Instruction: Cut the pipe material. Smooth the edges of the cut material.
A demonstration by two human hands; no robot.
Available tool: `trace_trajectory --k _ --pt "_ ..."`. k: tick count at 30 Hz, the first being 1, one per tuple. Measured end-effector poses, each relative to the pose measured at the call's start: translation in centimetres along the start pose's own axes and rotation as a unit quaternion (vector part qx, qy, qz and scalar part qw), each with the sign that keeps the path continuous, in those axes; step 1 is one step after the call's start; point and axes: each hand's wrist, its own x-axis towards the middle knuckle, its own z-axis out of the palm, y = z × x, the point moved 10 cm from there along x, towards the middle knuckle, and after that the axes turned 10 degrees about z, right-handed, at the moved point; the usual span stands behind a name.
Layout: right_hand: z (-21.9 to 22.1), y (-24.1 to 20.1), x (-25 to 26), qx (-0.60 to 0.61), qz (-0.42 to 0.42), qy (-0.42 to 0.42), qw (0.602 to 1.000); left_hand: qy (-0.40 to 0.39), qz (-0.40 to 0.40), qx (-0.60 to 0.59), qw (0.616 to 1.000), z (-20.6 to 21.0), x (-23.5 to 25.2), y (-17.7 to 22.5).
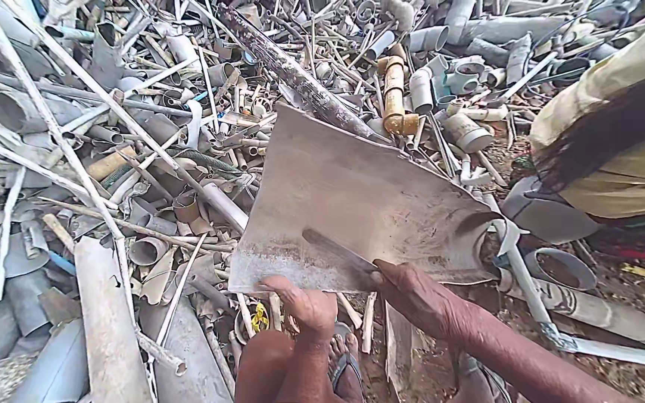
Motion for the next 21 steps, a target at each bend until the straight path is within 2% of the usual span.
trace_trajectory --k 2,4,8,11,15,18,21 --pt "0.1 0.0 0.6 0.036 0.021 -0.056 0.998 0.009 -0.004 -0.009 1.000 0.1 0.0 -0.3" --pt "0.4 -0.5 0.6 0.022 0.007 -0.080 0.997 0.014 -0.008 0.009 1.000 -0.2 0.3 -0.3" --pt "-1.1 0.1 2.3 0.044 0.003 -0.091 0.995 0.010 0.004 0.020 1.000 0.0 -0.1 -0.2" --pt "0.0 -1.5 2.0 0.033 -0.029 -0.108 0.993 0.021 0.012 0.042 0.999 -0.1 0.2 0.1" --pt "-1.8 -0.5 3.1 0.030 -0.018 -0.074 0.997 0.030 -0.009 0.019 0.999 -0.1 0.0 -0.5" --pt "-0.9 -1.7 2.7 -0.003 -0.027 -0.088 0.996 0.036 -0.010 0.039 0.999 -0.2 0.3 -0.5" --pt "-1.7 -1.5 3.3 0.001 -0.039 -0.054 0.998 0.025 -0.005 0.017 1.000 -0.1 0.2 -0.6"
